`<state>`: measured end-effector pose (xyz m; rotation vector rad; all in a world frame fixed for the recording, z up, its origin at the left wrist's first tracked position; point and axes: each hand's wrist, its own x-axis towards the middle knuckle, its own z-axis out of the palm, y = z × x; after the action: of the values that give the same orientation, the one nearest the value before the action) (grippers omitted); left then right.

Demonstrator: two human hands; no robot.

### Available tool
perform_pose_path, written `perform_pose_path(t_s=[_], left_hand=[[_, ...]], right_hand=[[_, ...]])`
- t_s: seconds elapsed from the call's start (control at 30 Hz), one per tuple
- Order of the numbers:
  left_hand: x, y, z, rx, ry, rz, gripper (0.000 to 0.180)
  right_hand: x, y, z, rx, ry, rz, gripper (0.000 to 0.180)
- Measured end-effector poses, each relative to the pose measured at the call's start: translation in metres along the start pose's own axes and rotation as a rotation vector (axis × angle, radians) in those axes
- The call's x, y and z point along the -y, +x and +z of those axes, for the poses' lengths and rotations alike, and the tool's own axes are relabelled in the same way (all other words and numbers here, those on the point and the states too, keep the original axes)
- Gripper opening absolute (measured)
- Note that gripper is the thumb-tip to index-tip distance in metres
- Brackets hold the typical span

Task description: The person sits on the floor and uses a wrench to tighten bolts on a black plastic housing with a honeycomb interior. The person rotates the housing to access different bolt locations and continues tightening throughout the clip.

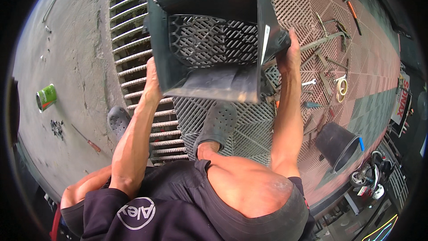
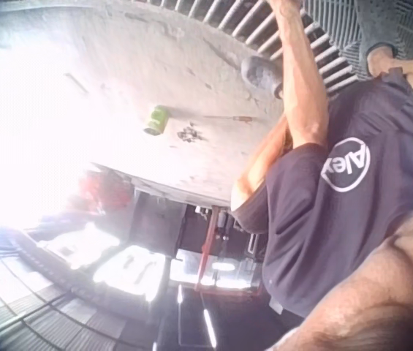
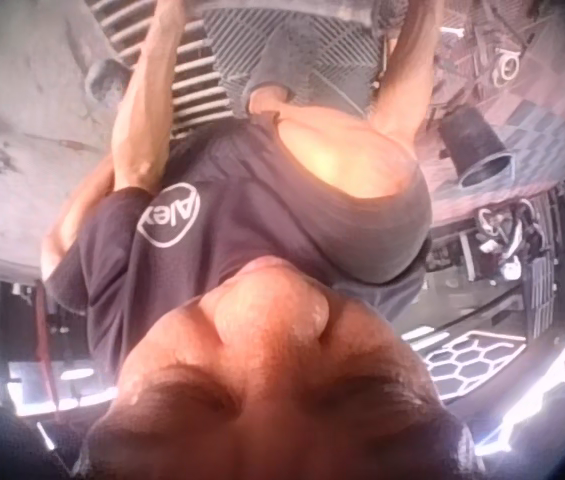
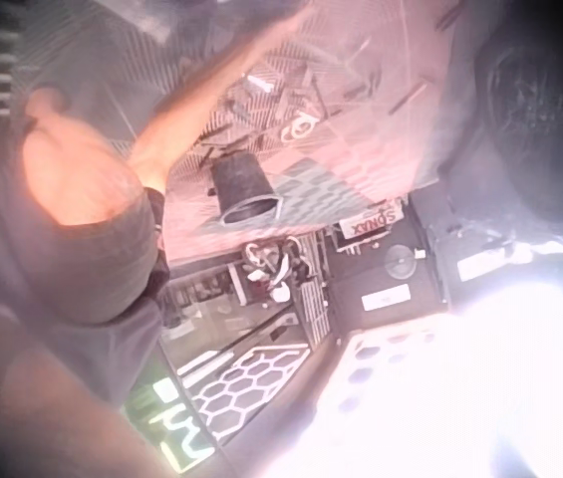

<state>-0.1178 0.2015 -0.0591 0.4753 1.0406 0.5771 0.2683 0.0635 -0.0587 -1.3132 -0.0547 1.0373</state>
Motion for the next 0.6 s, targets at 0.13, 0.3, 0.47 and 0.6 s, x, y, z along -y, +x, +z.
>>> perform_pose_path(t_s=[0.13, 0.3, 0.47, 0.6], left_hand=[[0.014, 0.025, -0.032, 0.113, -0.22, -0.114, 0.032], [0.021, 0.016, 0.006, -0.354, 0.201, 0.078, 0.041], [0.014, 0.001, -0.033, -0.282, 0.342, 0.108, 0.045], [-0.053, 0.004, -0.063, -0.341, 0.646, 0.209, 0.053]], right_hand=[[-0.013, 0.055, 0.004, -0.075, -0.161, 0.006, 0.049], [-0.011, 0.091, -0.044, 0.045, -0.232, 0.045, 0.051], [-0.034, 0.084, -0.038, 0.03, -0.105, 0.138, 0.062], [-0.024, 0.077, -0.046, 0.017, -0.157, 0.081, 0.064]])
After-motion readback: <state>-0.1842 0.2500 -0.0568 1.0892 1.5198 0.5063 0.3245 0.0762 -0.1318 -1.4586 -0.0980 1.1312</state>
